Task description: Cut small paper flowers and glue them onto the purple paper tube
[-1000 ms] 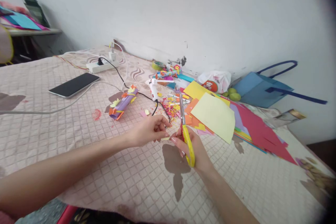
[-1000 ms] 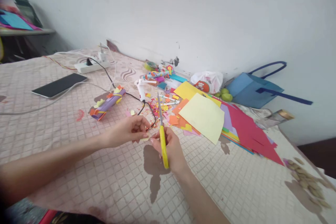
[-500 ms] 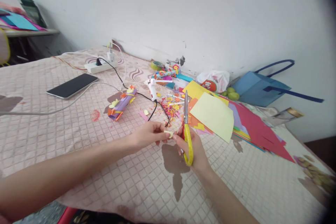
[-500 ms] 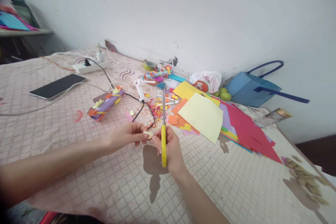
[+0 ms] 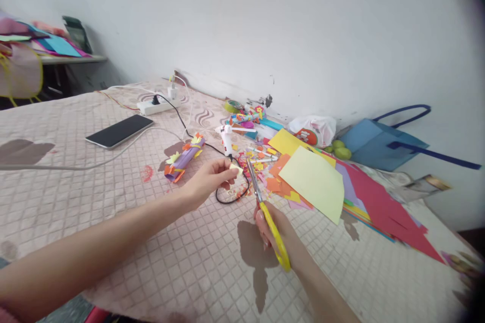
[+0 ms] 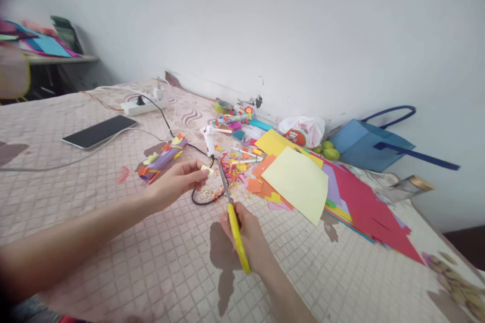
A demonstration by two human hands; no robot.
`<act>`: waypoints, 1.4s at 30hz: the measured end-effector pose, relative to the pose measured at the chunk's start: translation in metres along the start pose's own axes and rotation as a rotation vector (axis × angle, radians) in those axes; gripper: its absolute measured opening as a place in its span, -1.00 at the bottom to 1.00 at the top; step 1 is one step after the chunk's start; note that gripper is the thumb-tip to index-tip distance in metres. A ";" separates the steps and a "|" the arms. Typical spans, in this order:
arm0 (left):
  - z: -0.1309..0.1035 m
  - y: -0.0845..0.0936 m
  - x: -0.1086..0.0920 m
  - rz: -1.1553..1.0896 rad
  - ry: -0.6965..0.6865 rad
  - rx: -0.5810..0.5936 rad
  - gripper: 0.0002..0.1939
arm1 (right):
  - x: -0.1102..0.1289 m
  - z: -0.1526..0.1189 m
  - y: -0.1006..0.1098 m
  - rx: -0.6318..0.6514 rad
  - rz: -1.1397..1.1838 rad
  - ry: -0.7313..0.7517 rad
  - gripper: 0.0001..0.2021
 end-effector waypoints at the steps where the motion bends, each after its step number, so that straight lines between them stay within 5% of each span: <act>1: 0.000 0.000 -0.001 -0.020 -0.002 -0.012 -0.79 | 0.001 0.000 0.001 -0.020 -0.028 0.003 -0.67; 6: 0.000 -0.001 0.000 -0.147 -0.002 -0.055 -0.79 | 0.011 -0.005 0.003 -0.102 -0.121 0.068 -0.77; 13: -0.001 -0.002 -0.001 -0.197 -0.013 -0.078 -0.81 | 0.017 -0.008 0.000 -0.049 -0.091 0.069 -0.86; 42: -0.003 -0.003 -0.001 -0.219 -0.014 -0.106 -0.80 | 0.009 -0.005 0.000 -0.074 -0.053 0.024 -0.75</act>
Point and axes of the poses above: each hand's wrist, its own z-axis towards the middle knuckle, its own y-axis out of the back of the hand, x = y × z, the point moved 8 cm from there along z, towards the middle knuckle, and after that the axes turned 15 degrees about -y, right-handed, at the moved point
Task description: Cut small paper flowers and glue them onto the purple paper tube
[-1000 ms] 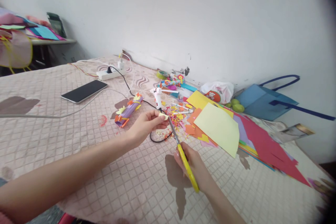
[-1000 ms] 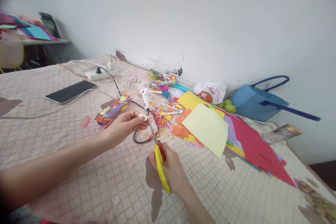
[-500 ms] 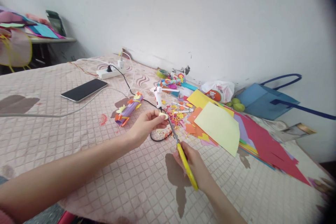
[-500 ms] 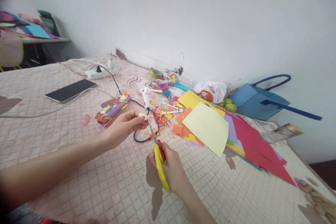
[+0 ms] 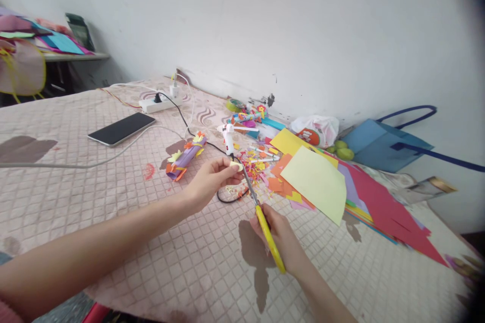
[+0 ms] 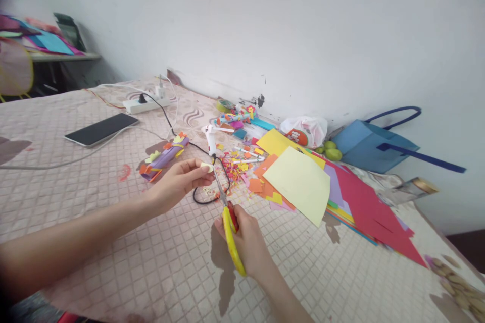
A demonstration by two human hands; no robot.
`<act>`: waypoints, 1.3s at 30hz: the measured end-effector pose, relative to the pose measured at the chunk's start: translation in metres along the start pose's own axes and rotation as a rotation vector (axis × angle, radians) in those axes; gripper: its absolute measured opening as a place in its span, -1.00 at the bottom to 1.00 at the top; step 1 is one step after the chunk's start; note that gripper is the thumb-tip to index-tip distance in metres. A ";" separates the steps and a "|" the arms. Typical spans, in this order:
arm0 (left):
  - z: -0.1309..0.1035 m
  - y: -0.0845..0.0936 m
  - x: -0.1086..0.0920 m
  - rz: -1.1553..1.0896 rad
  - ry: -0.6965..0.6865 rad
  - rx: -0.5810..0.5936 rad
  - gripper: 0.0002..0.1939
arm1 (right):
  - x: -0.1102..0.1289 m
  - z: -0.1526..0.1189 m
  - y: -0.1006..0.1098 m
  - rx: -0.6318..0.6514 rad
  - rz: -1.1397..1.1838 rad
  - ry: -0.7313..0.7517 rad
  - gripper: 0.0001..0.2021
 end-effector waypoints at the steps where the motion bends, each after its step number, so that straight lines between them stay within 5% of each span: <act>1: 0.000 0.000 0.000 0.002 0.000 -0.002 -0.80 | 0.000 0.000 0.000 0.002 0.001 0.000 -0.75; 39: 0.010 0.012 -0.008 0.038 -0.049 -0.040 -0.81 | -0.001 -0.003 -0.002 0.034 -0.034 -0.045 -0.75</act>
Point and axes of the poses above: each hand's wrist, its own z-axis towards the middle knuckle, its own y-axis out of the back of the hand, x = y × z, the point moved 8 cm from there along z, towards the middle knuckle, and after that the axes turned 15 degrees about -y, right-handed, at the moved point
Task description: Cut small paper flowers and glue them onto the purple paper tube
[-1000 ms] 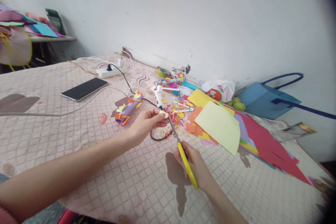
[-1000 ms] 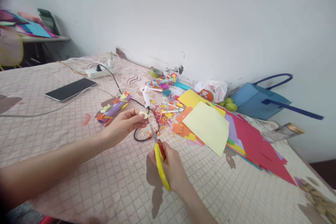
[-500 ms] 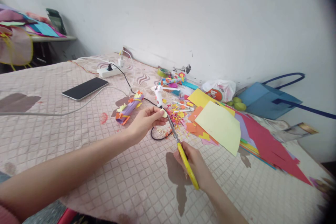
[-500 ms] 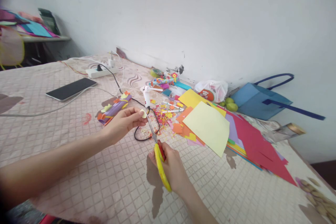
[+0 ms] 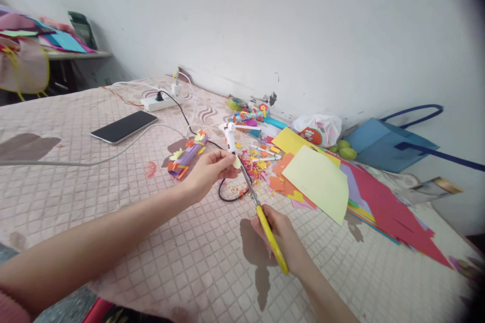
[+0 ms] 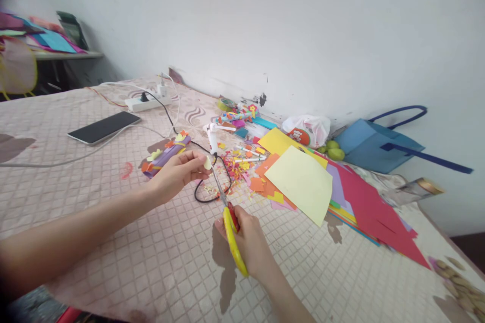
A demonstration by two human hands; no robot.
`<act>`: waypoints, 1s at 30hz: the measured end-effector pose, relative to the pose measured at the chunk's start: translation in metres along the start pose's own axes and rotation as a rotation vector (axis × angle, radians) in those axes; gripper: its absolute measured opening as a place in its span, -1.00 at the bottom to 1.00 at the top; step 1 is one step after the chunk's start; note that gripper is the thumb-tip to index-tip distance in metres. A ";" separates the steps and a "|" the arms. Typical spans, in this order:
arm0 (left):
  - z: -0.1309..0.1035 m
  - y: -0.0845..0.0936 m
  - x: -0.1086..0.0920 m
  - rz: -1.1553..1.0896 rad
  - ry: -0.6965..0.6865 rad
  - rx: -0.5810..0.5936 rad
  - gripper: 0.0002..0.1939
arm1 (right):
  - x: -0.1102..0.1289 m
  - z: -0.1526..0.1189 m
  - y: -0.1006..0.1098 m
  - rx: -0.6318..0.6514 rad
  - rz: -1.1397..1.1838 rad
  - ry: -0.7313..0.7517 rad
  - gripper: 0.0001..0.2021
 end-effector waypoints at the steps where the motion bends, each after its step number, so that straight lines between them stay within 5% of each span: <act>1: 0.000 0.000 0.000 0.005 0.000 0.003 -0.81 | 0.000 0.000 0.000 -0.002 -0.008 0.001 -0.75; 30: 0.010 0.004 -0.004 0.168 -0.027 0.121 -0.82 | 0.007 0.001 0.010 -0.098 -0.245 0.081 -0.73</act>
Point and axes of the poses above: each hand's wrist, its own z-axis towards the middle knuckle, its own y-axis out of the back of the hand, x = y × z, the point moved 8 cm from there along z, towards the middle knuckle, and after that the axes turned 15 degrees about -y, right-handed, at the moved point
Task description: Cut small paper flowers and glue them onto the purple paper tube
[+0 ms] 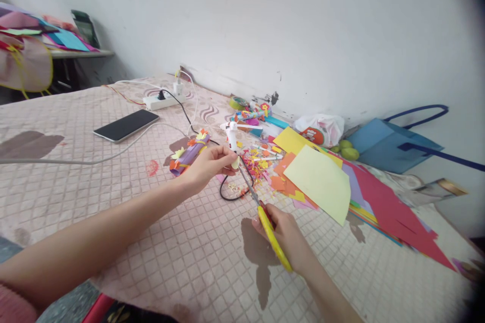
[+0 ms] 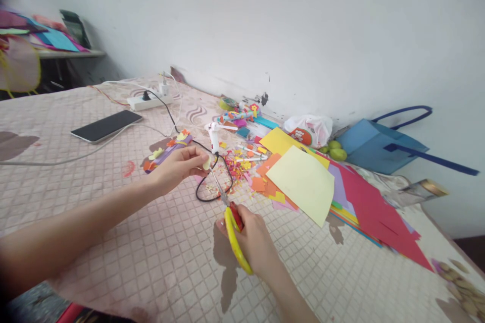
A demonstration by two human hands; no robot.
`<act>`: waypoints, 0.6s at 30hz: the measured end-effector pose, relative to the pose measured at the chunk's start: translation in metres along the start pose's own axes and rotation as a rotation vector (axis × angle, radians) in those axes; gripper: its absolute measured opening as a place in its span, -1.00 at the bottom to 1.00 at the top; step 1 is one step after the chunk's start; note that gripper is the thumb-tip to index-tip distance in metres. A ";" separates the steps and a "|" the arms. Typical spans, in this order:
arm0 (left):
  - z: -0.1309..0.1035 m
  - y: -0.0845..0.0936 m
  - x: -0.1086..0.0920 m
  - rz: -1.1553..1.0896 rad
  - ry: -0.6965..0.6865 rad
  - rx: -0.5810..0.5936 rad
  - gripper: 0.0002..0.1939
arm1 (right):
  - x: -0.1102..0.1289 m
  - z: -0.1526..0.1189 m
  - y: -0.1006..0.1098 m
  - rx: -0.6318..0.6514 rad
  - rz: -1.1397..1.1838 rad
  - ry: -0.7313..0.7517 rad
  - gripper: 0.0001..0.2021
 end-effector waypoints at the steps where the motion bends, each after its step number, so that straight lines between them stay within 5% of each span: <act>1: 0.000 0.000 -0.001 0.017 -0.006 0.007 -0.82 | 0.000 0.000 0.000 0.000 -0.003 0.002 -0.73; 18: 0.003 -0.002 -0.013 0.154 -0.053 0.092 -0.83 | 0.000 -0.002 0.002 0.001 -0.030 0.000 -0.71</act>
Point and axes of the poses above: each hand's wrist, its own z-axis towards the middle knuckle, its own y-axis out of the back of the hand, x = y × z, the point moved 8 cm from there along z, towards the middle knuckle, and after that the axes turned 15 degrees about -y, right-handed, at the moved point
